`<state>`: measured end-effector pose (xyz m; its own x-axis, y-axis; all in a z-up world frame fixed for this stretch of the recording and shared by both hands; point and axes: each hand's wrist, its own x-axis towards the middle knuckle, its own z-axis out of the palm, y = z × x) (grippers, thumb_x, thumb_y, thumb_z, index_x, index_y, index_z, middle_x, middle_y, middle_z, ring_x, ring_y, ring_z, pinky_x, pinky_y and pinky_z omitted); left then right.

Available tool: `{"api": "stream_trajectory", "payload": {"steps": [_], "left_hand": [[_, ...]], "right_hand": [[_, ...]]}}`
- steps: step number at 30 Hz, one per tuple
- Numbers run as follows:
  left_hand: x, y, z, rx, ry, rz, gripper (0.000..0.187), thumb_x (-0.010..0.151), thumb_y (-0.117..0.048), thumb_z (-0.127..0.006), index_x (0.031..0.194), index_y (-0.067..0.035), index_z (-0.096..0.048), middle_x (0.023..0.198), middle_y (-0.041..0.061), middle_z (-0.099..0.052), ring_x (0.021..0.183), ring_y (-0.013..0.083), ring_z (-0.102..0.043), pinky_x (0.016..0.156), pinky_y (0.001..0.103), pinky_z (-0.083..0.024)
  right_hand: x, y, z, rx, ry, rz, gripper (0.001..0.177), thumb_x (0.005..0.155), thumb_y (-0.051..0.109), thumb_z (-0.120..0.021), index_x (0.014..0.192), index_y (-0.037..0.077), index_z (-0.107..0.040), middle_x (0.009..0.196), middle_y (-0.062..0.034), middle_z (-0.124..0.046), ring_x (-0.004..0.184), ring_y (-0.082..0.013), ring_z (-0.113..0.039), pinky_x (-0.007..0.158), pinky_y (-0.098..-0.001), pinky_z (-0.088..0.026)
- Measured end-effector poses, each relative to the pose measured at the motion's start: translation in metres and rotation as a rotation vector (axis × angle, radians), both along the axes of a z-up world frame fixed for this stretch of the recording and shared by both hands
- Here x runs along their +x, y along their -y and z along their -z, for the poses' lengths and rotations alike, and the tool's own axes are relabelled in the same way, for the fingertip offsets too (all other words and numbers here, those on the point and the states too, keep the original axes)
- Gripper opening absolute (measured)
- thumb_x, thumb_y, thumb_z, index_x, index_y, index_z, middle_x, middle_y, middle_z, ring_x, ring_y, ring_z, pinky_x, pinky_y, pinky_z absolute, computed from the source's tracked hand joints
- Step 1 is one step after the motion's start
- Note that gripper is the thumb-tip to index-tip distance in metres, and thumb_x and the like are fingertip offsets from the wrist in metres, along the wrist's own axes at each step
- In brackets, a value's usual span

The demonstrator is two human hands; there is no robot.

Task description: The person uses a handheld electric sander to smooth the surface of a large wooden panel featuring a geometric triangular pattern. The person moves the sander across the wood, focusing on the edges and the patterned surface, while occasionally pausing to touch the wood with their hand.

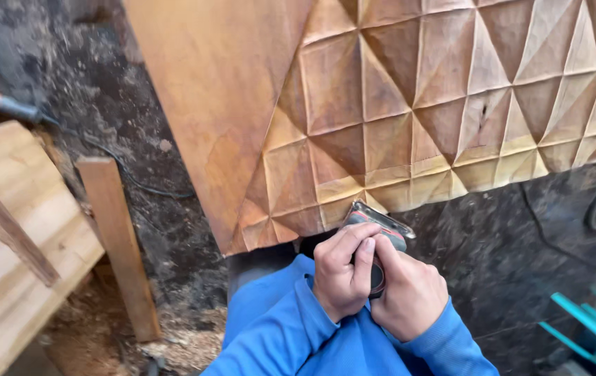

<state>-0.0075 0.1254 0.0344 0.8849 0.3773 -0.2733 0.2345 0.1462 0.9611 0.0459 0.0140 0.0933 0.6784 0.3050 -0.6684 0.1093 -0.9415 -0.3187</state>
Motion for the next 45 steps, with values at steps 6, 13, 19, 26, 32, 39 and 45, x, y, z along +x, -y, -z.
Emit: {"api": "stream_trajectory", "payload": {"steps": [6,13,19,26,32,39,45], "left_hand": [[0.026,-0.005,-0.001,0.006,0.007,0.063,0.019,0.099,-0.003,-0.055,0.111,0.003,-0.068,0.104,0.019,-0.074,0.095,0.0339,-0.076,0.086,0.037,-0.061],[0.031,-0.014,0.006,-0.088,-0.001,0.109,0.019,0.098,-0.003,-0.055,0.113,0.003,-0.066,0.104,0.019,-0.073,0.095,0.0349,-0.075,0.088,0.038,-0.060],[0.034,-0.023,0.004,-0.047,0.052,0.158,0.022,0.096,-0.001,-0.052,0.114,0.003,-0.065,0.107,0.020,-0.072,0.097,0.0367,-0.074,0.090,0.040,-0.060],[0.025,-0.015,0.007,-0.109,0.007,0.160,0.022,0.097,-0.002,-0.051,0.113,0.002,-0.064,0.103,0.020,-0.071,0.095,0.0364,-0.073,0.087,0.040,-0.059],[0.028,-0.018,0.003,-0.088,0.012,0.150,0.021,0.097,-0.002,-0.050,0.113,0.002,-0.063,0.103,0.020,-0.070,0.094,0.0371,-0.072,0.087,0.040,-0.058],[0.026,-0.015,-0.003,-0.068,0.015,0.134,0.023,0.095,-0.002,-0.050,0.114,0.002,-0.062,0.105,0.021,-0.070,0.096,0.0382,-0.072,0.088,0.041,-0.058],[0.027,-0.009,0.001,-0.056,-0.011,0.131,0.022,0.095,-0.003,-0.051,0.113,0.002,-0.063,0.104,0.020,-0.071,0.094,0.0375,-0.072,0.087,0.040,-0.058]], "right_hand": [[0.026,-0.010,-0.005,-0.054,-0.020,0.016,0.069,0.062,0.011,-0.071,0.129,0.021,-0.060,0.080,-0.0109,-0.070,0.064,-0.0403,-0.070,0.055,-0.0518,-0.055],[0.023,-0.012,0.001,-0.105,-0.007,0.035,0.054,0.066,0.014,-0.072,0.120,0.021,-0.065,0.075,-0.0106,-0.070,0.062,-0.0398,-0.069,0.052,-0.0516,-0.054],[0.025,-0.026,0.001,-0.036,0.033,0.125,0.054,0.064,0.014,-0.072,0.117,0.020,-0.064,0.078,-0.0103,-0.072,0.064,-0.0392,-0.071,0.052,-0.0496,-0.056],[0.018,-0.009,-0.001,-0.112,-0.045,0.089,0.062,0.064,0.012,-0.072,0.124,0.019,-0.060,0.088,-0.0103,-0.073,0.070,-0.0402,-0.070,0.057,-0.0512,-0.055],[0.027,-0.018,-0.002,-0.098,-0.057,0.059,0.056,0.065,0.010,-0.072,0.118,0.020,-0.061,0.082,-0.0107,-0.073,0.073,-0.0404,-0.071,0.060,-0.0514,-0.056],[0.026,-0.017,-0.006,-0.030,-0.043,0.100,0.058,0.067,0.012,-0.072,0.123,0.020,-0.062,0.079,-0.0120,-0.073,0.068,-0.0418,-0.070,0.056,-0.0517,-0.055],[0.027,-0.006,0.000,-0.109,-0.076,0.057,0.056,0.067,0.019,-0.077,0.122,0.022,-0.064,0.083,-0.0111,-0.072,0.067,-0.0406,-0.070,0.056,-0.0512,-0.055]]}}
